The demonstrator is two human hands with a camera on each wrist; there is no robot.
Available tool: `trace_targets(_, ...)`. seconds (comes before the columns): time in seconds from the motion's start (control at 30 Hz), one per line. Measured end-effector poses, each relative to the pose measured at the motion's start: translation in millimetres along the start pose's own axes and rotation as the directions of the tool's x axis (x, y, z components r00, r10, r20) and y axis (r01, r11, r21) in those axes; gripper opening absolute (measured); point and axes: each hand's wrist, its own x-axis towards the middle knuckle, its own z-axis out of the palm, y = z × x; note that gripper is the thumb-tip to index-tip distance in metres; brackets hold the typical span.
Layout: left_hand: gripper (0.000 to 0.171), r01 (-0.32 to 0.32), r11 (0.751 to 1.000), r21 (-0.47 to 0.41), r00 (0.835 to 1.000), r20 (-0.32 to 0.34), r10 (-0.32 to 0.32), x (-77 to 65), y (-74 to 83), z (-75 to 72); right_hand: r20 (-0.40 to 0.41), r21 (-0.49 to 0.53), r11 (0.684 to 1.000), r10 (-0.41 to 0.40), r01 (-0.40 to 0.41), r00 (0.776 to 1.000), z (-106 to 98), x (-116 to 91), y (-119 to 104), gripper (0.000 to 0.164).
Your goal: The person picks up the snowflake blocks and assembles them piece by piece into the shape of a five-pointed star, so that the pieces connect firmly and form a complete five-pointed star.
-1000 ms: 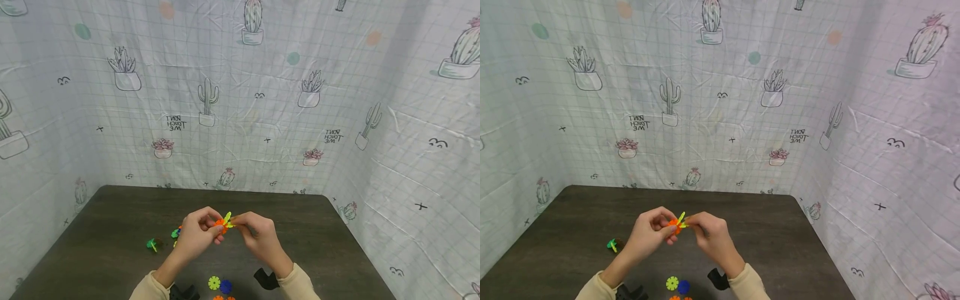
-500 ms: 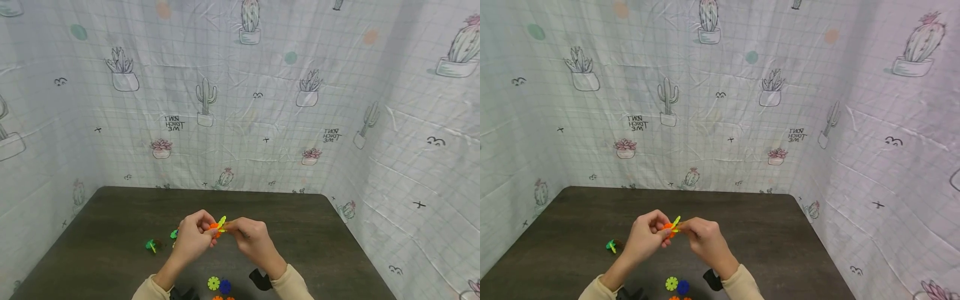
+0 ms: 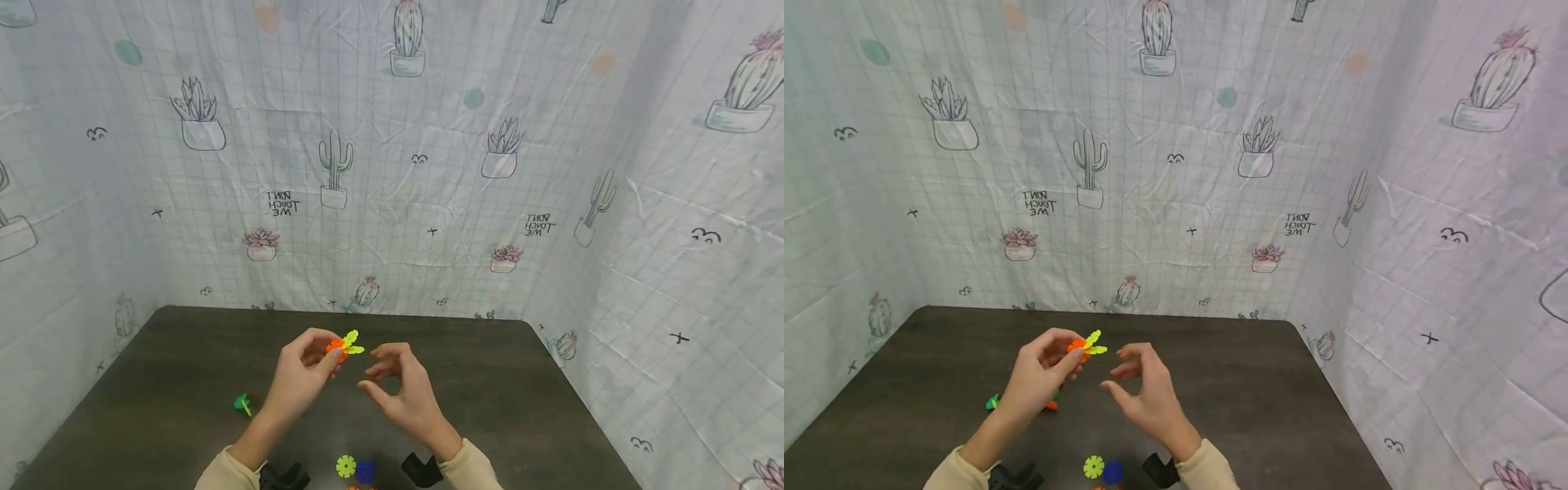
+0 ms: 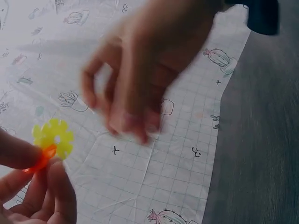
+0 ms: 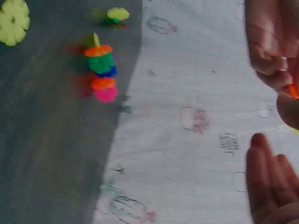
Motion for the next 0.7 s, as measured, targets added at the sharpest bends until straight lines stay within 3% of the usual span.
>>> trace_targets(0.07, 0.016, -0.011, 1.000, -0.001, 1.000, -0.026, 0.011, 0.0, 0.2, -1.1, 0.144, -0.042, 0.992, 0.124, -0.119, 0.982, 6, -4, 6, 0.038)
trace_targets(0.1, 0.016, -0.012, 1.000, -0.004, 0.999, -0.034, 0.012, -0.1, 0.4, -1.5, 0.235, -0.086, 0.983, 0.179, -0.163, 0.955, 9, -6, 9, 0.036)
trace_targets(0.17, 0.016, -0.013, 1.000, -0.014, 0.999, -0.035, 0.013, -0.5, 1.1, -1.6, 0.420, -0.179, 0.962, 0.264, -0.206, 0.868, 18, -11, 15, 0.034)
trace_targets(0.23, 0.016, -0.003, 1.000, -0.022, 0.999, -0.033, 0.002, -1.0, 1.9, -1.3, 0.574, -0.251, 0.944, 0.322, -0.213, 0.753, 28, -15, 20, 0.037)
trace_targets(0.3, 0.016, 0.011, 0.999, -0.033, 1.000, -0.029, -0.011, -1.7, 2.7, -0.8, 0.662, -0.296, 0.929, 0.366, -0.221, 0.654, 39, -20, 23, 0.039)
trace_targets(0.37, 0.016, 0.021, 0.999, -0.048, 1.000, -0.022, -0.022, -2.2, 3.6, -0.3, 0.702, -0.328, 0.916, 0.400, -0.231, 0.589, 48, -22, 26, 0.038)
trace_targets(0.43, 0.016, 0.025, 0.998, -0.062, 1.000, -0.015, -0.026, -2.0, 4.4, 0.2, 0.714, -0.360, 0.908, 0.415, -0.212, 0.565, 54, -23, 27, 0.035)
trace_targets(0.6, 0.016, 0.020, 0.995, -0.094, 1.000, -0.003, -0.020, -0.7, 6.3, 1.1, 0.726, -0.381, 0.919, 0.364, -0.099, 0.583, 59, -21, 30, 0.024)
trace_targets(0.7, 0.016, 0.030, 0.993, -0.110, 1.000, -0.003, -0.030, -0.9, 7.7, 1.8, 0.737, -0.380, 0.923, 0.343, -0.063, 0.582, 60, -21, 32, 0.016)
